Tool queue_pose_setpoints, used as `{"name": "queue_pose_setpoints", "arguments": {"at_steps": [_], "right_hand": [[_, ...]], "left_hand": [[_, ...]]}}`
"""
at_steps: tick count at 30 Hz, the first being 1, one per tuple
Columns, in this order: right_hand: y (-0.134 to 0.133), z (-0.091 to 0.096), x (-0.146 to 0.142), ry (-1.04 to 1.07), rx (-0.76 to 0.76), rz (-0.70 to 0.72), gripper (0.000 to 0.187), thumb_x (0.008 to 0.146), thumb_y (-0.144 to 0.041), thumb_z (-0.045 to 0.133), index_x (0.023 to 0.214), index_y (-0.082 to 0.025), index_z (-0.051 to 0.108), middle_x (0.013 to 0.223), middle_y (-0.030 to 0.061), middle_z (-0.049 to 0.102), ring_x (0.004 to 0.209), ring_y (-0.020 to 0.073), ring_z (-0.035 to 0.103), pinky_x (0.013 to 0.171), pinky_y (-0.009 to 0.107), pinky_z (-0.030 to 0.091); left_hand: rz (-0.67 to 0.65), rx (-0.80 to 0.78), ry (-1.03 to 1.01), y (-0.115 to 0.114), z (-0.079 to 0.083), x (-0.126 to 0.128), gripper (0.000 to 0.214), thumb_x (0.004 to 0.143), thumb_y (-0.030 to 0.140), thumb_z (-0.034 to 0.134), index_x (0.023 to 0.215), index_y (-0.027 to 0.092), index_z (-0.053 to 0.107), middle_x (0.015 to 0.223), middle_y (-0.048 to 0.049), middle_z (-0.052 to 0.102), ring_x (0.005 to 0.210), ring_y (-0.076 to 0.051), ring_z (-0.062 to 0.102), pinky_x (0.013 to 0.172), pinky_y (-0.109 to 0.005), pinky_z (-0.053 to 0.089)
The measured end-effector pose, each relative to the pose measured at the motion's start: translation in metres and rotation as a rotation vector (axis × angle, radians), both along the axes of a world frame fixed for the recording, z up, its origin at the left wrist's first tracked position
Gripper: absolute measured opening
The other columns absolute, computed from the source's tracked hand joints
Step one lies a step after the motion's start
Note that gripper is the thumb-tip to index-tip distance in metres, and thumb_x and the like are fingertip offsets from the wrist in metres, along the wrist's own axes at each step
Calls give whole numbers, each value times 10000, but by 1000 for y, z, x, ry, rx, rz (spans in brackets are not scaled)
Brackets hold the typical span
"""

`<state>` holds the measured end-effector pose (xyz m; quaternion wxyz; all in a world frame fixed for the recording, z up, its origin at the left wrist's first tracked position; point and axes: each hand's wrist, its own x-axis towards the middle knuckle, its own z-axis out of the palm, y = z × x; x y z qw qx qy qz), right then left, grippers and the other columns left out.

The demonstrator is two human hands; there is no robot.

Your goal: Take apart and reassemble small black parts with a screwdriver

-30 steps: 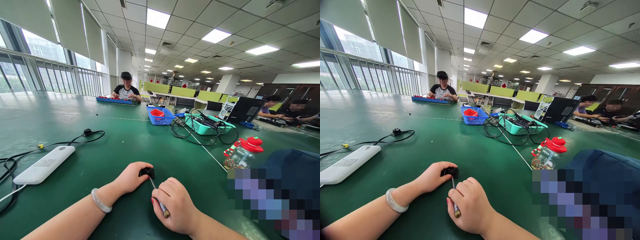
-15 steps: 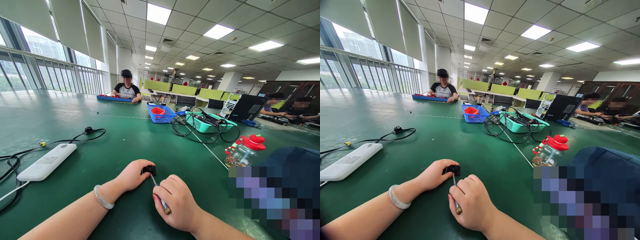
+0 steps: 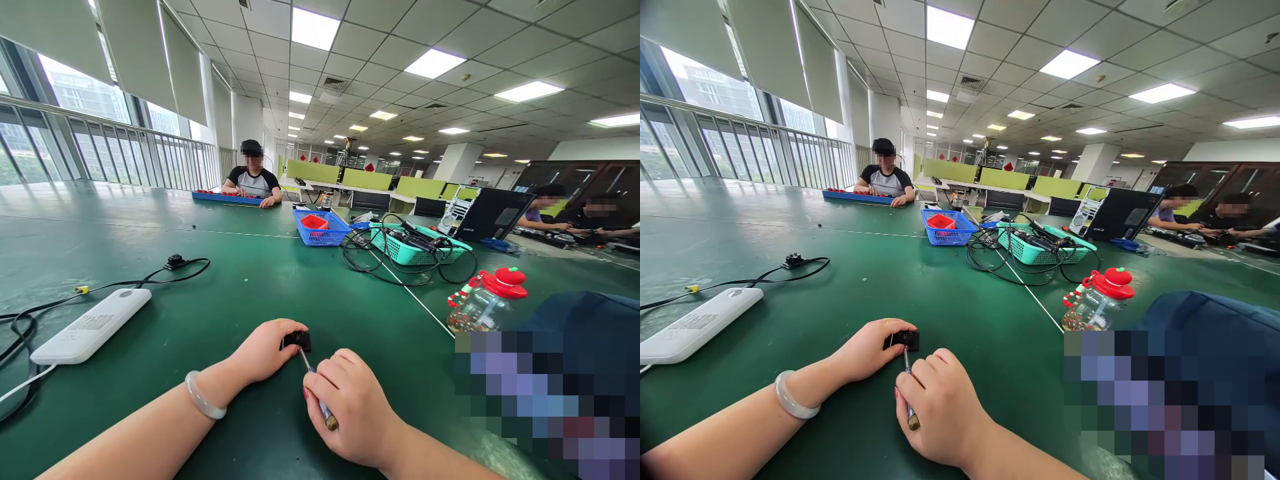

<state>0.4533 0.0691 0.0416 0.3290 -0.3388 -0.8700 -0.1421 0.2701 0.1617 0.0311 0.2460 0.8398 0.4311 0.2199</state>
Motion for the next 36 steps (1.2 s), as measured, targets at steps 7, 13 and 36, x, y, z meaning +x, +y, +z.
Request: {"name": "queue_pose_setpoints", "arguments": {"at_steps": [7,13,36], "right_hand": [[-1,-2,-1,-35,18,8,131,851,-163,479,775,-181,583,650,2,523,592,144,389,636,317,299],[0,0,0,-7,-15,-13,143,859,-178,468,772,-184,582,629,0,515,577,143,401,631,316,308],[0,-3,-1,-11,5,-27,101,811,-126,469,769,-185,538,628,-13,490,561,134,384,635,307,327]], "left_hand": [[0,20,12,0,1,1,397,773,185,588,1159,259,646,1211,-18,683,1130,-209,607,1029,-339,453],[-1,8,9,-1,2,1,397,770,179,591,1154,261,647,1206,-16,684,1126,-209,608,1035,-345,451],[-9,60,33,-1,1,2,371,792,225,606,1160,267,639,1183,-25,684,1121,-228,569,1010,-382,451]]}}
